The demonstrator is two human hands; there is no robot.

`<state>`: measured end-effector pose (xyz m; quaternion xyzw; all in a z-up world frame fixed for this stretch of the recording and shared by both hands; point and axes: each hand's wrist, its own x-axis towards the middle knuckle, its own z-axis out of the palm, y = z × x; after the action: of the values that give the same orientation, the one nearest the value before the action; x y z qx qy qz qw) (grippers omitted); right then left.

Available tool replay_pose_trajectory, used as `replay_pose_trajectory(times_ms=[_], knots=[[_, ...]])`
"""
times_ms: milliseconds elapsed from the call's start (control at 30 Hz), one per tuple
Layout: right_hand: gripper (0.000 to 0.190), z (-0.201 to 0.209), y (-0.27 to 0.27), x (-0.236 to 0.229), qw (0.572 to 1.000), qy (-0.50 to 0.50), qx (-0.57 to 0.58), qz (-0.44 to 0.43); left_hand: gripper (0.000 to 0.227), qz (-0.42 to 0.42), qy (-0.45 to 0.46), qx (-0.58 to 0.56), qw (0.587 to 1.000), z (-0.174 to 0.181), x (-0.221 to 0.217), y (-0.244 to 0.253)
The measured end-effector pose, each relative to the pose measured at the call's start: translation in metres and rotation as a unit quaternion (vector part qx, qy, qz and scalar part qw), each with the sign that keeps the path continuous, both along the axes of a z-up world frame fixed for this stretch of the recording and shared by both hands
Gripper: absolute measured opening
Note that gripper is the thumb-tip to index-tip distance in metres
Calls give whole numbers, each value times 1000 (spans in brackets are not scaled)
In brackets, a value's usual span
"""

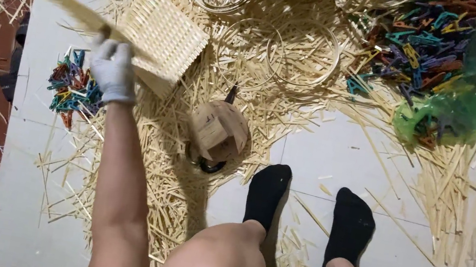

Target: Weaving bamboo strips into small circular components and trimming them with scissors while using a wooden mold.

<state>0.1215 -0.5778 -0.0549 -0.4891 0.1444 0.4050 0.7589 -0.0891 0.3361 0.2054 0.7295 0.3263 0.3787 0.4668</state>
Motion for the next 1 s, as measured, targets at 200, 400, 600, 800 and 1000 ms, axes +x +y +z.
replay_pose_trajectory(times_ms=[200, 400, 600, 800, 1000], knots=[[60, 111, 249, -102, 992, 88, 86, -25, 19, -272, -143, -209, 928, 59, 1, -160], [49, 152, 372, -147, 960, 120, 242, -70, 15, -420, 68, -33, 904, -24, -15, -265], [36, 113, 333, -151, 969, 74, 175, -158, 54, -396, 339, -58, 851, -13, -33, -237], [33, -31, 315, -195, 981, 132, 106, -92, 88, -225, 537, 264, 769, -63, -56, -192], [47, 28, 336, -195, 982, 165, -15, -87, 82, -242, 442, 186, 843, -40, -21, -245]])
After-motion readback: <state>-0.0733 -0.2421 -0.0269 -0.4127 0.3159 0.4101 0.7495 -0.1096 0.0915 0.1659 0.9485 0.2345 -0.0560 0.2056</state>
